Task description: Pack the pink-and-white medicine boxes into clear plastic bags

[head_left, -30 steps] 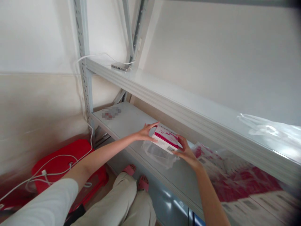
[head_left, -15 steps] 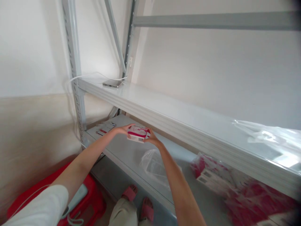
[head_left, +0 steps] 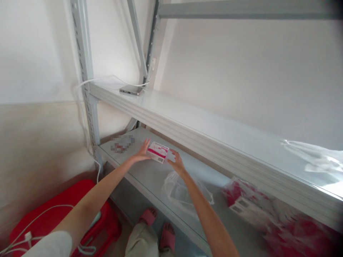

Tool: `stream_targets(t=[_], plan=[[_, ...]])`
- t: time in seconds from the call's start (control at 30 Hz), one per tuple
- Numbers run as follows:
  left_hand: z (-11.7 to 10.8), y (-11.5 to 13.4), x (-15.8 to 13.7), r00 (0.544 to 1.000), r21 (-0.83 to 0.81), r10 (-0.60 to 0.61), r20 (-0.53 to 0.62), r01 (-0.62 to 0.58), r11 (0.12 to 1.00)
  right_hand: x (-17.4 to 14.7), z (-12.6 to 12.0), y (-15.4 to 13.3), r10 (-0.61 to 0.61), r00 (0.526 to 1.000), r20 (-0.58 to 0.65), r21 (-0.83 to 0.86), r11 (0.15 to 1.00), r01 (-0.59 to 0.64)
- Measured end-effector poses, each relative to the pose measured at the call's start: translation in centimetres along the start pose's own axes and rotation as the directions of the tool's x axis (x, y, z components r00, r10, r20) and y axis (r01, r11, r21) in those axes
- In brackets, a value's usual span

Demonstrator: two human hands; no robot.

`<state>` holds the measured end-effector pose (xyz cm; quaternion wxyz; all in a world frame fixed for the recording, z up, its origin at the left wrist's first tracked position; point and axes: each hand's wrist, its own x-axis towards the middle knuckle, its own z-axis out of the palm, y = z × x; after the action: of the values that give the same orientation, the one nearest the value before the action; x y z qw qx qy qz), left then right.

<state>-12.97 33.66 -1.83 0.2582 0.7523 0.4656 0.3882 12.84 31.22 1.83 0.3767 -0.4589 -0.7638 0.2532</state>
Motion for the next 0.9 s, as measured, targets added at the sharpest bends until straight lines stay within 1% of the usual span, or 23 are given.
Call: stream_targets(t=[0.03,0.1,0.13,0.2,0.27,0.33,0.43,0.5,0.57,0.6,0.67,0.73,0.8,0.83,0.9], plan=[[0.4,0.4,-1.6,0.999,0.018,0.015,-0.03,-0.014,1.0,-1.3,-0.7,-0.7,-0.042,0.998,0.048,-0.087,0.995,0.046],[1.6,1.6,-5.1,0.998,0.04,0.055,-0.038,-0.053,0.998,-4.1,-2.0,-2.1,-0.11,0.97,0.216,-0.261,0.951,0.166],[2.2,2.3,-6.8,0.997,0.048,0.071,-0.014,-0.07,0.996,-5.3,-2.4,-2.8,-0.118,0.945,0.303,-0.341,0.913,0.224],[3.6,3.8,-9.7,0.996,0.058,0.079,0.048,-0.082,0.995,-7.4,-2.9,-3.8,-0.079,0.901,0.427,-0.476,0.827,0.298],[4.8,5.1,-11.5,0.991,0.062,0.068,0.113,-0.075,0.995,-8.6,-3.1,-4.5,-0.024,0.873,0.486,-0.552,0.767,0.328],[5.8,6.2,-12.3,0.983,0.064,0.047,0.175,-0.059,0.996,-9.5,-3.3,-5.2,-0.02,0.871,0.49,-0.57,0.749,0.338],[6.8,7.3,-12.3,0.965,0.044,0.041,0.26,-0.055,0.998,-10.7,-4.2,-6.0,-0.079,0.905,0.417,-0.536,0.783,0.315],[7.5,8.0,-11.9,0.959,0.006,0.069,0.276,-0.074,0.997,-11.8,-5.2,-6.5,-0.111,0.926,0.36,-0.491,0.822,0.289],[8.3,8.9,-11.4,0.966,-0.022,0.085,0.244,-0.082,0.996,-12.8,-6.0,-6.9,-0.14,0.945,0.296,-0.423,0.868,0.261],[8.6,9.4,-11.2,0.973,-0.027,0.085,0.217,-0.081,0.996,-13.3,-6.4,-7.0,-0.153,0.957,0.246,-0.379,0.894,0.24],[9.2,10.5,-10.9,0.982,-0.03,0.076,0.176,-0.071,0.997,-14.2,-7.2,-7.0,-0.164,0.982,0.098,-0.262,0.947,0.184],[9.5,11.7,-10.9,0.982,-0.039,0.067,0.175,-0.061,0.997,-14.9,-7.8,-6.9,-0.137,0.988,-0.064,-0.118,0.985,0.129],[9.8,12.8,-11.2,0.979,-0.074,0.051,0.196,-0.037,0.997,-15.6,-8.3,-6.7,-0.081,0.981,-0.175,0.054,0.994,0.092],[9.9,13.3,-11.4,0.979,-0.113,0.04,0.198,-0.018,0.993,-15.9,-8.6,-6.5,-0.041,0.975,-0.219,0.156,0.985,0.077],[10.4,14.3,-12.2,0.985,-0.237,0.013,0.172,0.029,0.971,-16.6,-8.8,-6.3,0.046,0.953,-0.3,0.343,0.937,0.063]])
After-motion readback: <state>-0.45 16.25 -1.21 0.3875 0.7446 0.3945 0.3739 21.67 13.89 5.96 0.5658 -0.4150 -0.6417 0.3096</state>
